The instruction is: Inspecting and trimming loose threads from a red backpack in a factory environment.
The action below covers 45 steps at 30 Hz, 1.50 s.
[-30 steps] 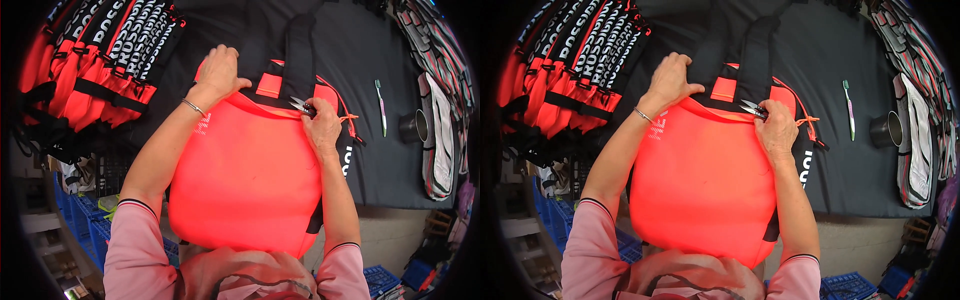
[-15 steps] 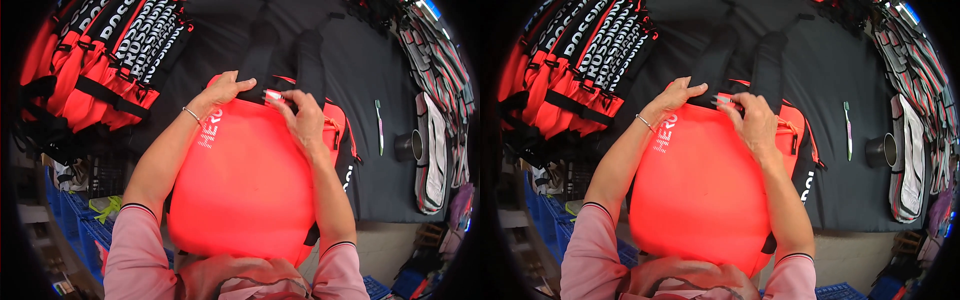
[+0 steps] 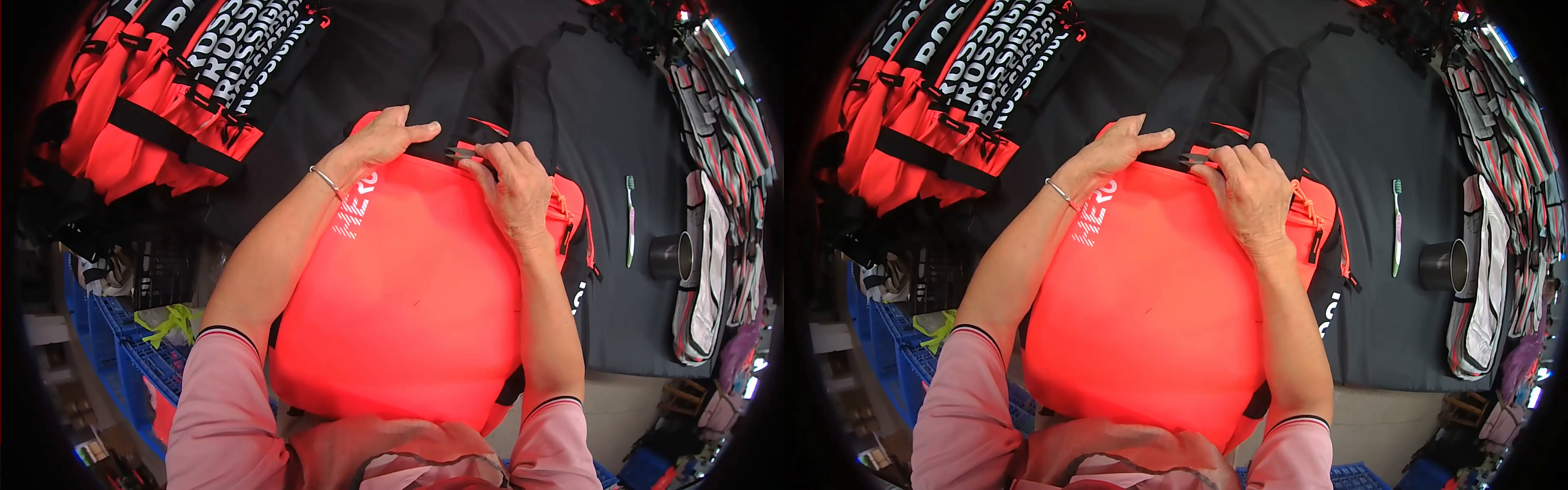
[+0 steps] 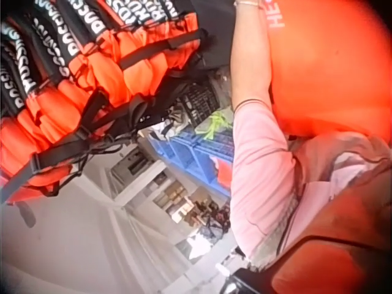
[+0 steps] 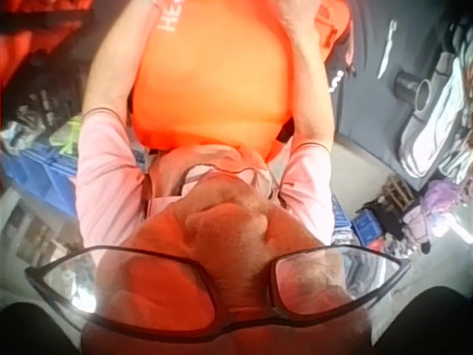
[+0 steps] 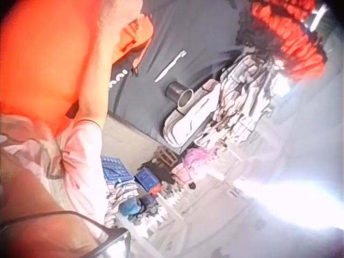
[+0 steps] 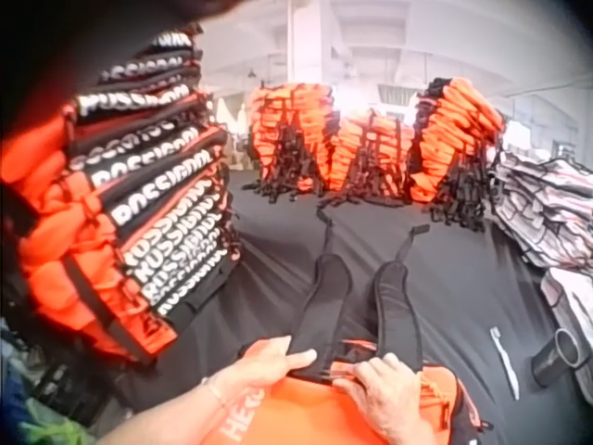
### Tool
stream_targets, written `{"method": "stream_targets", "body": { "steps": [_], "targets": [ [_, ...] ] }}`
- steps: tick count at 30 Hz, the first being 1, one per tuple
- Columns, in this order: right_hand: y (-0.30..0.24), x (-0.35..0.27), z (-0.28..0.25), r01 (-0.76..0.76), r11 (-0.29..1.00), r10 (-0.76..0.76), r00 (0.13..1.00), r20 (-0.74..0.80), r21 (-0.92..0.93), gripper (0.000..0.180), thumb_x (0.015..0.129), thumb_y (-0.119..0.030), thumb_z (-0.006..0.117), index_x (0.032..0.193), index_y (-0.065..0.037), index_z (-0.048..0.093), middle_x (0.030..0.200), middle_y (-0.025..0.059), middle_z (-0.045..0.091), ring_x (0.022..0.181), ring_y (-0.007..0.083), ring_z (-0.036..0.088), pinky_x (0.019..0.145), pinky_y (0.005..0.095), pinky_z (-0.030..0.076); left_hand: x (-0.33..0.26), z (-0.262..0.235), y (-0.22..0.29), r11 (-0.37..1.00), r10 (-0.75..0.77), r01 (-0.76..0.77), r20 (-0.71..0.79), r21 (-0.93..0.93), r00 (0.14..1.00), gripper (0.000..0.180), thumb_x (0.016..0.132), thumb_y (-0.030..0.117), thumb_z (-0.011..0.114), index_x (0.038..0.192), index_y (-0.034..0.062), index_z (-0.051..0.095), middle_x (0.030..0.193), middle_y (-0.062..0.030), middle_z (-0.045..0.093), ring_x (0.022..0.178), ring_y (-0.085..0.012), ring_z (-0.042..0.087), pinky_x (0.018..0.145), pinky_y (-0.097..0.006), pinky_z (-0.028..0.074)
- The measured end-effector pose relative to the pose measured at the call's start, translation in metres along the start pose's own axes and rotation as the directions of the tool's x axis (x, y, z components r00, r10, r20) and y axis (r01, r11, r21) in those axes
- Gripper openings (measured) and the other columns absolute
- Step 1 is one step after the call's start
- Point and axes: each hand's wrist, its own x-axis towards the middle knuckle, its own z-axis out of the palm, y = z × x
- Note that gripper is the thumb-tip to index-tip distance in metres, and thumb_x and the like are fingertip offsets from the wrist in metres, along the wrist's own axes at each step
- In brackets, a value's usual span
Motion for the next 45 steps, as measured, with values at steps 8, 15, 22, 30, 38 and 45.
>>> {"method": "stream_targets", "body": {
  "steps": [8,15,22,30,38,45],
  "targets": [
    [0.01,0.014,-0.01,0.098,0.994,-0.103,0.987,0.12,0.049,0.027,0.073,-0.028,0.081,0.072,-0.01,0.061,0.065,-0.0009,0.056,0.063,0.0167,0.052,0.053,0.0319,0.044,-0.01,0.005,0.007,0.996,0.089,-0.087,0.08,-0.023,0.993,0.067,0.085,0.045,0.071,0.113,-0.0128,0.052,0.111,-0.0227,0.06,0.104,-0.0228,0.061,0.089,-0.032,0.051],
    [0.009,0.007,-0.011,-0.147,0.962,0.115,0.982,0.147,0.231,0.025,0.075,-0.029,0.081,0.075,-0.009,0.066,0.063,-0.0018,0.059,0.061,0.0132,0.051,0.049,0.0303,0.042,0.002,-0.001,-0.004,1.0,0.028,-0.029,0.073,0.013,0.997,0.069,0.085,0.046,0.07,0.114,-0.0142,0.052,0.112,-0.0239,0.059,0.106,-0.0243,0.059,0.09,-0.034,0.049],
    [0.015,0.006,0.0,-0.063,0.976,0.048,0.996,0.077,0.21,0.022,0.075,-0.026,0.082,0.083,-0.009,0.069,0.071,-0.0011,0.065,0.063,0.0145,0.053,0.052,0.0306,0.045,-0.003,0.003,0.005,0.996,0.035,-0.028,0.085,-0.082,0.996,0.069,0.085,0.045,0.07,0.111,-0.0166,0.052,0.107,-0.0241,0.058,0.103,-0.0236,0.058,0.085,-0.033,0.048],
    [0.016,0.006,-0.002,-0.191,0.942,0.159,0.978,0.135,0.277,0.024,0.075,-0.025,0.082,0.086,-0.008,0.071,0.072,0.0006,0.066,0.064,0.0156,0.054,0.055,0.0309,0.046,-0.003,0.004,0.01,0.994,-0.057,0.062,-0.061,0.085,0.997,0.073,0.085,0.043,0.071,0.115,-0.0189,0.048,0.106,-0.0241,0.058,0.102,-0.0237,0.059,0.085,-0.033,0.05],
    [0.016,0.006,0.004,-0.068,0.977,0.042,0.991,0.128,0.204,0.024,0.074,-0.027,0.083,0.08,-0.009,0.068,0.066,0.0007,0.06,0.06,0.0155,0.051,0.053,0.0326,0.043,0.005,0.004,-0.001,0.997,-0.042,0.041,-0.003,-0.062,0.999,0.072,0.084,0.041,0.073,0.116,-0.0183,0.047,0.11,-0.0248,0.056,0.103,-0.0243,0.059,0.086,-0.033,0.05],
    [0.016,0.003,0.0,-0.307,0.899,0.249,0.945,0.211,0.312,0.024,0.075,-0.029,0.082,0.076,-0.01,0.068,0.064,0.0015,0.057,0.061,0.0158,0.053,0.052,0.0322,0.043,0.002,0.005,0.001,0.998,-0.055,0.055,-0.024,-0.002,0.998,0.083,0.086,0.044,0.07,0.129,-0.0206,0.041,0.125,-0.0288,0.051,0.118,-0.0287,0.053,0.097,-0.035,0.045]
  ]
}}
